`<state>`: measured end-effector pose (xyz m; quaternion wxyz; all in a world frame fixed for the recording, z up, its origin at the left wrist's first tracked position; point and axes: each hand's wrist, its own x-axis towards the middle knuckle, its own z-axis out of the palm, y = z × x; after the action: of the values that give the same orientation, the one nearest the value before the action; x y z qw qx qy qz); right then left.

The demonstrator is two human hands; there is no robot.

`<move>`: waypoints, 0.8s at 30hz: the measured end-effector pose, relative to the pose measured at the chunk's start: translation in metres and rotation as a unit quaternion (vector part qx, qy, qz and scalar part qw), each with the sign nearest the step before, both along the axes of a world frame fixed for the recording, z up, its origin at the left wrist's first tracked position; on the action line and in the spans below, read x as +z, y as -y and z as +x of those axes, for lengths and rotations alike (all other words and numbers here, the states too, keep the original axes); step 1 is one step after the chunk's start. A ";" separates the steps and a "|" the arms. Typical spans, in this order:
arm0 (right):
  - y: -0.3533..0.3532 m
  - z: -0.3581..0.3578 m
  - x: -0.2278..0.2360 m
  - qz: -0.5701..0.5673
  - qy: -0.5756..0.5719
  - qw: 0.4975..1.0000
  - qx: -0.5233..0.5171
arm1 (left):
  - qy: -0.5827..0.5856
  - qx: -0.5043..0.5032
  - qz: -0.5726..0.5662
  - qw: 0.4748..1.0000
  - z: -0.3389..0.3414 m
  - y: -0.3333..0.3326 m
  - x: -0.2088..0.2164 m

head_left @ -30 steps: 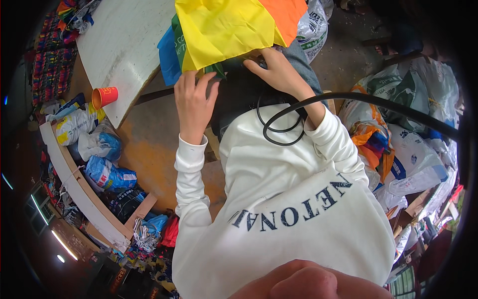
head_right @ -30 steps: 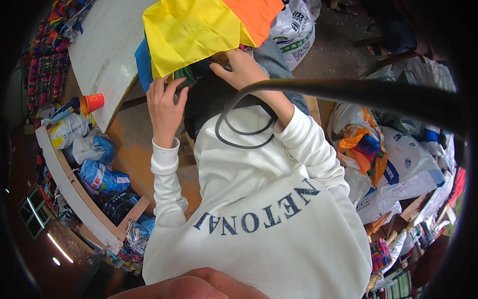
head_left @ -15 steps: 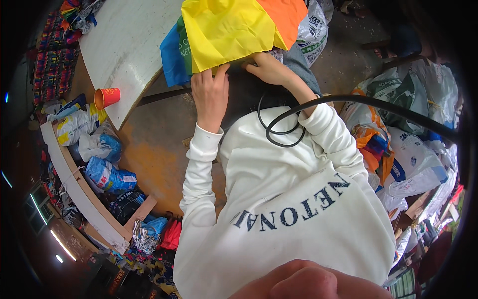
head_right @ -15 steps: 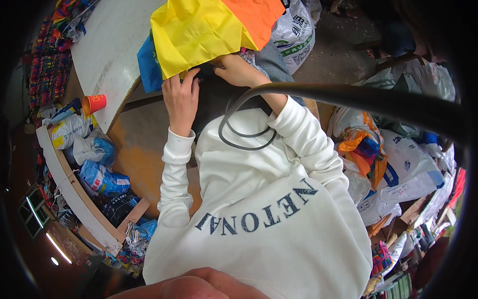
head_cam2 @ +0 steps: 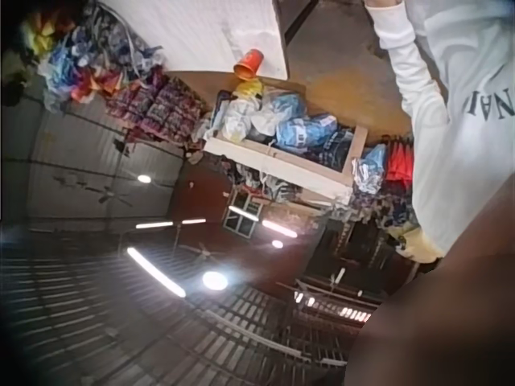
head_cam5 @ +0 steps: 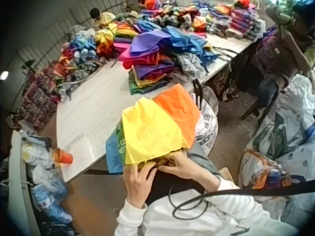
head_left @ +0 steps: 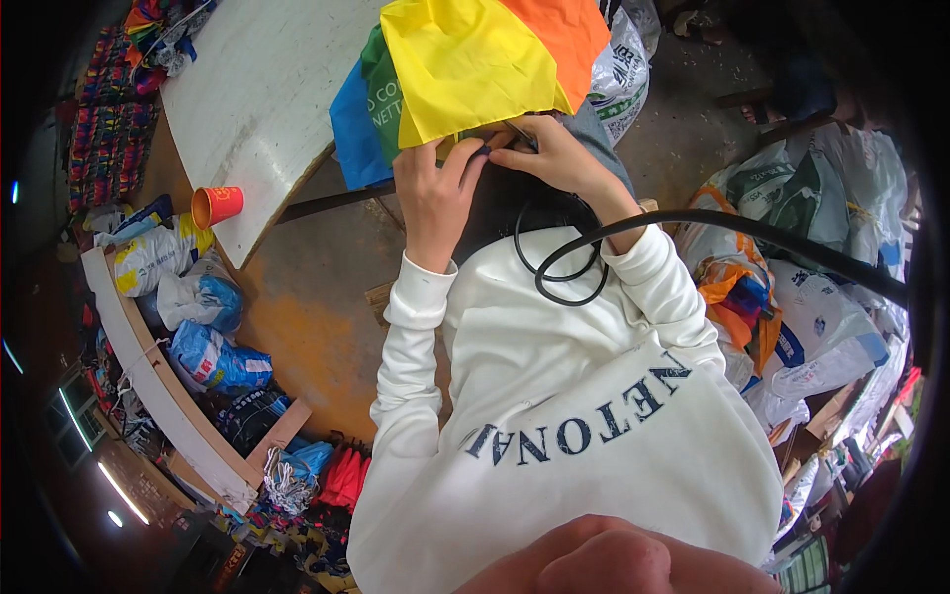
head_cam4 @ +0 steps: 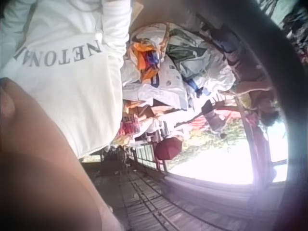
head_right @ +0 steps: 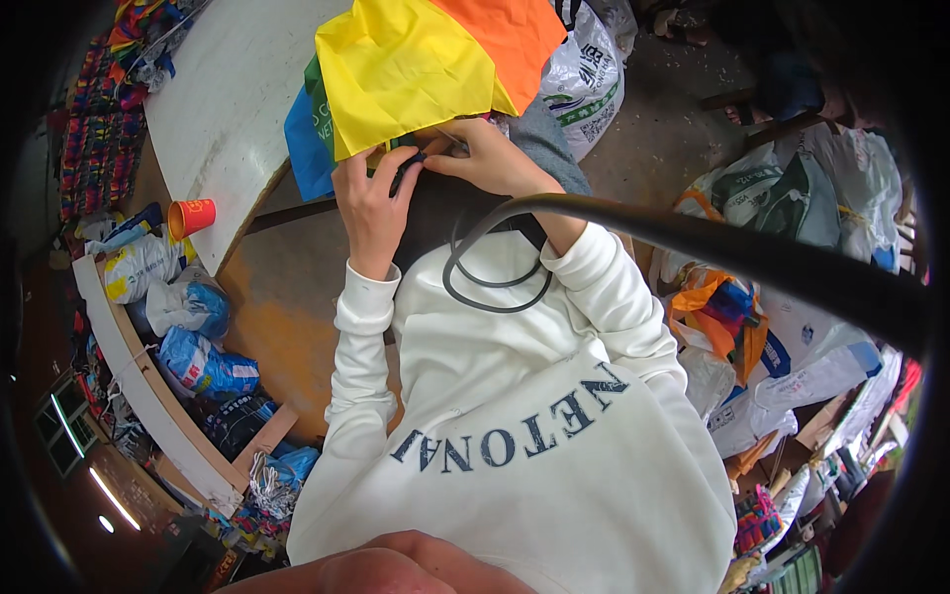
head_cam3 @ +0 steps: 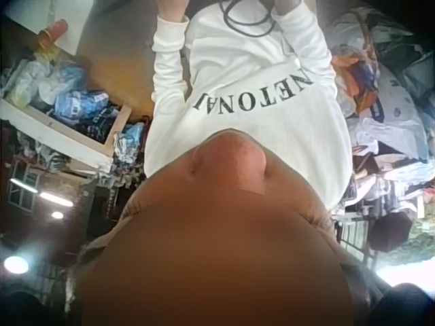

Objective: Using a tagging gun to attach plastic fasteners and labels to pieces of colorful fabric.

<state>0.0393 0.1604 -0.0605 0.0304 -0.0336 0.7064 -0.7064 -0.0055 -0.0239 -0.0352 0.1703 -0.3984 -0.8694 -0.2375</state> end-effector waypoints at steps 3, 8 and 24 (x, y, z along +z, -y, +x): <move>-0.003 0.000 0.006 0.012 0.027 1.000 -0.006 | -0.014 0.001 -0.014 1.000 -0.002 0.001 -0.001; -0.007 0.000 0.006 0.044 0.010 0.998 -0.042 | -0.016 0.011 -0.038 0.999 -0.002 0.003 0.000; -0.037 0.013 0.022 0.099 0.030 0.991 -0.089 | -0.017 0.020 -0.038 0.999 0.000 0.016 -0.007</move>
<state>0.0527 0.1976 -0.0381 -0.0078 0.0536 0.7718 -0.6335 -0.0060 -0.0395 -0.0425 0.1745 -0.3912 -0.8826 -0.1935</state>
